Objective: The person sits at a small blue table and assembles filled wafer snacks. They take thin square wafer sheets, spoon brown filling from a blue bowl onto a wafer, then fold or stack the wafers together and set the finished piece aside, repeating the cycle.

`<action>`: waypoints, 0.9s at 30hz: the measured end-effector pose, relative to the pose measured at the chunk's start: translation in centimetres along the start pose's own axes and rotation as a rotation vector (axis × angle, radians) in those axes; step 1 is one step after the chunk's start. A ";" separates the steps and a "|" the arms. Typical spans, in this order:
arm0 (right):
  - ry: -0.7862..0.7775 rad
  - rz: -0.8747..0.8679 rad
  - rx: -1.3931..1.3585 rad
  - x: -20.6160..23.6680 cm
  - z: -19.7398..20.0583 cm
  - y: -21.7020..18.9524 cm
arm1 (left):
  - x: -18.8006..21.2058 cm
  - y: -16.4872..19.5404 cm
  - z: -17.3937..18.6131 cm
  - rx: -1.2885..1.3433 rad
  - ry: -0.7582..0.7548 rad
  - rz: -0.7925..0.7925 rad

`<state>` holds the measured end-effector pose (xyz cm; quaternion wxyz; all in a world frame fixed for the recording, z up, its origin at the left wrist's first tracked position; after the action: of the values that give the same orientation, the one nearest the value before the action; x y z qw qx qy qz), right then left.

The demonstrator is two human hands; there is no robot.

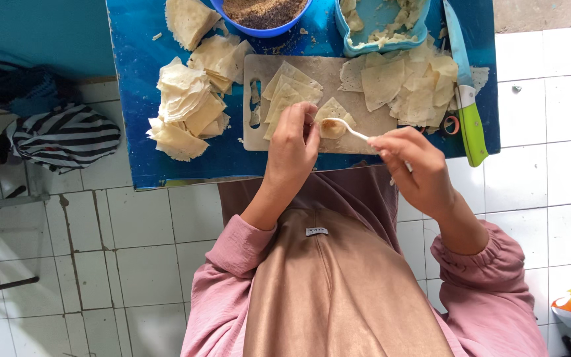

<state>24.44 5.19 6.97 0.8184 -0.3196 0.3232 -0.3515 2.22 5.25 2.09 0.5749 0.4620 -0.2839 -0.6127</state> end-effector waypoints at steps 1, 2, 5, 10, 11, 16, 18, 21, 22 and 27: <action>-0.023 0.025 0.048 -0.1 0.0 -0.6 | 0.0 0.0 0.0 0.001 -0.002 -0.001; -0.030 0.060 0.086 -0.1 0.1 -1.2 | 0.0 0.1 0.0 0.002 0.000 -0.007; -0.041 0.153 0.183 -0.5 0.3 -2.7 | 0.0 0.3 0.0 0.019 0.009 -0.029; 0.088 0.155 0.160 -1.3 1.1 -2.9 | 0.1 0.6 -0.5 0.079 0.000 0.000; 0.132 0.146 0.087 -1.8 1.1 -2.5 | 0.2 0.7 -0.5 0.058 0.013 -0.027; 0.259 0.111 -0.316 -10.1 -1.3 1.4 | -0.1 0.8 -1.1 -0.016 0.029 -0.061; 0.258 0.110 -0.376 -15.6 -3.1 2.6 | -0.3 0.6 -1.3 -0.047 0.015 -0.039; 0.119 0.088 -0.029 -20.6 -4.1 3.0 | -0.4 0.4 -1.3 -0.070 -0.002 -0.004; 0.057 0.104 0.135 -20.9 -4.3 2.6 | -0.4 0.4 -1.2 -0.072 -0.009 0.006; 0.105 0.053 0.389 -12.1 -1.6 0.8 | -0.3 0.8 -0.9 -0.043 -0.029 -0.034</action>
<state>16.91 14.59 9.12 0.8557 -0.1279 0.2999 -0.4018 3.34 5.60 2.50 0.5702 0.4454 -0.2711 -0.6348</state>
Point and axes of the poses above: each hand's wrist, its own x-axis away from the middle knuckle, its own z-axis out of the back of the hand, y = z × x, the point moved 4 cm from there along -x, towards the middle knuckle, and after that the axes turned 3 degrees about -y, right-handed, at the moved point
